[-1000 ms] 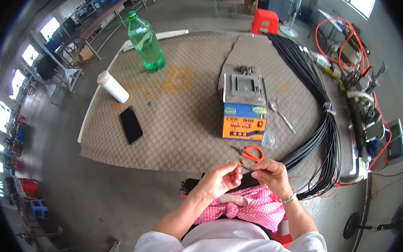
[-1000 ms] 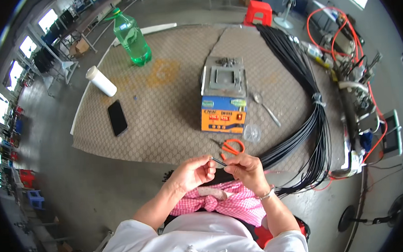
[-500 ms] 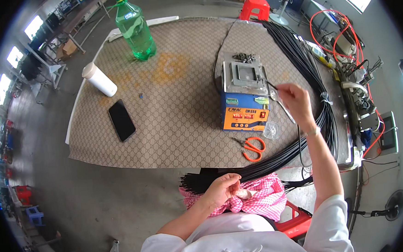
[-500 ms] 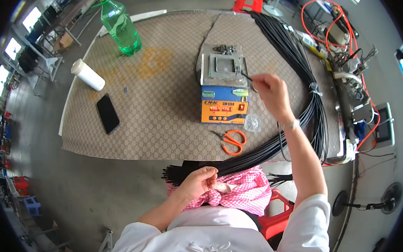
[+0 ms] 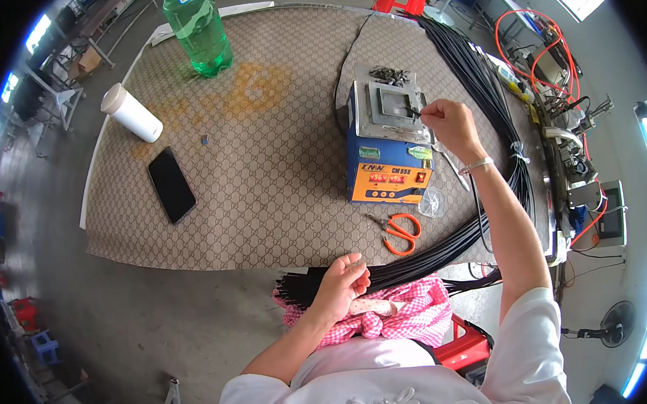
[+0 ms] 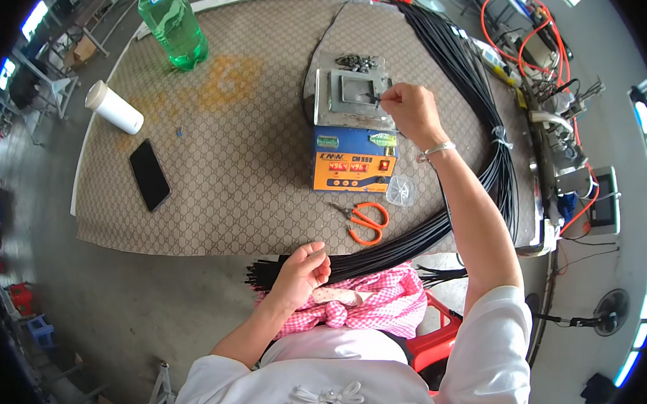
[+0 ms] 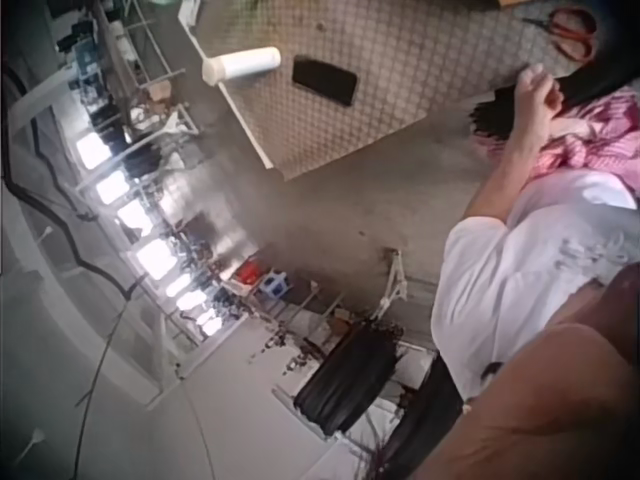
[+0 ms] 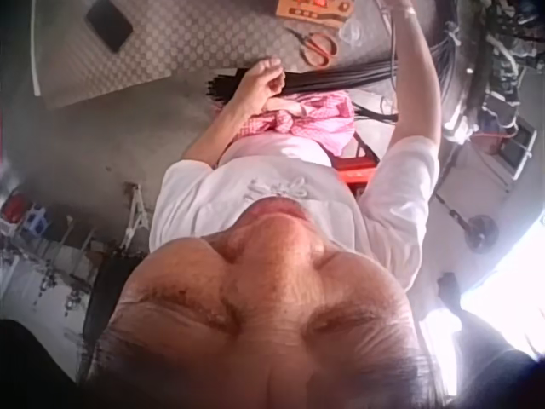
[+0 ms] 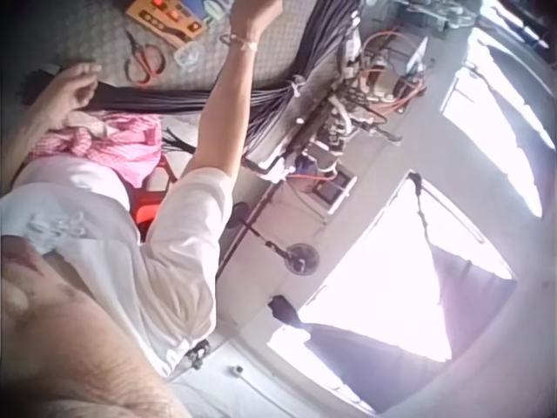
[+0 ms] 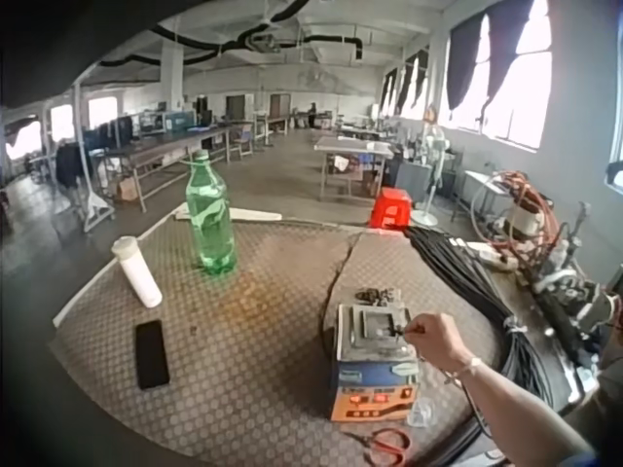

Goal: Assembling wiring harnesses by stripping wires and attaching connectors using a tabletop machine.

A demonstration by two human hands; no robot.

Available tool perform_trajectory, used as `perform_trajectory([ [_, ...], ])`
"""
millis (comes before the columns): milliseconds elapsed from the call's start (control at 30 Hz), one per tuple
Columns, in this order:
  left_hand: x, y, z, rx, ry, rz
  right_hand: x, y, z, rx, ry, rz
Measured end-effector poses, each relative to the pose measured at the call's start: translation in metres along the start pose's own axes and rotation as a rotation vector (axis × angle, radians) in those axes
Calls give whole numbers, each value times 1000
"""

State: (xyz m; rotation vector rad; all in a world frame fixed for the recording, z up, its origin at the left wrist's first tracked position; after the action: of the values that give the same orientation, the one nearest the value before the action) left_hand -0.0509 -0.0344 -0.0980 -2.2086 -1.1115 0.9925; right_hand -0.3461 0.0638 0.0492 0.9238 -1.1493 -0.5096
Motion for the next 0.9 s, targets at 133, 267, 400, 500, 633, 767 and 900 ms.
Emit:
perform_trajectory([
  [133,0,4,4,33,-5,-8,-1,-6,3,13,-3,-5],
  [267,0,3,3,29,1,-20,-6,-11,5,21,-20,7],
  [400,1,4,4,24,0,-16,-6,-15,5,17,-15,2],
  [500,1,5,4,32,-1,-16,-7,-15,4,22,-23,3],
  [633,0,6,4,33,-2,-14,-6,-16,3,22,-13,12],
  [767,0,6,4,40,-7,-7,-3,-11,3,24,-21,47],
  [900,-1,5,3,26,-4,3,-6,-10,5,70,-51,129],
])
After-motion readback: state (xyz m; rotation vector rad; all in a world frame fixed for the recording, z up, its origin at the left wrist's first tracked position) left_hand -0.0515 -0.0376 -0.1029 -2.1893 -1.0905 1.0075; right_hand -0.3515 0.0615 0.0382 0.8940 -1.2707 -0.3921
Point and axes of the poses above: each hand's wrist, its own z-axis towards the middle knuckle, its own y-axis out of the back of the hand, x = y × z, the point moved 5 cm from there along z, towards the middle knuckle, and after that the axes turned 3 degrees about -z, right-handed, at the moved point
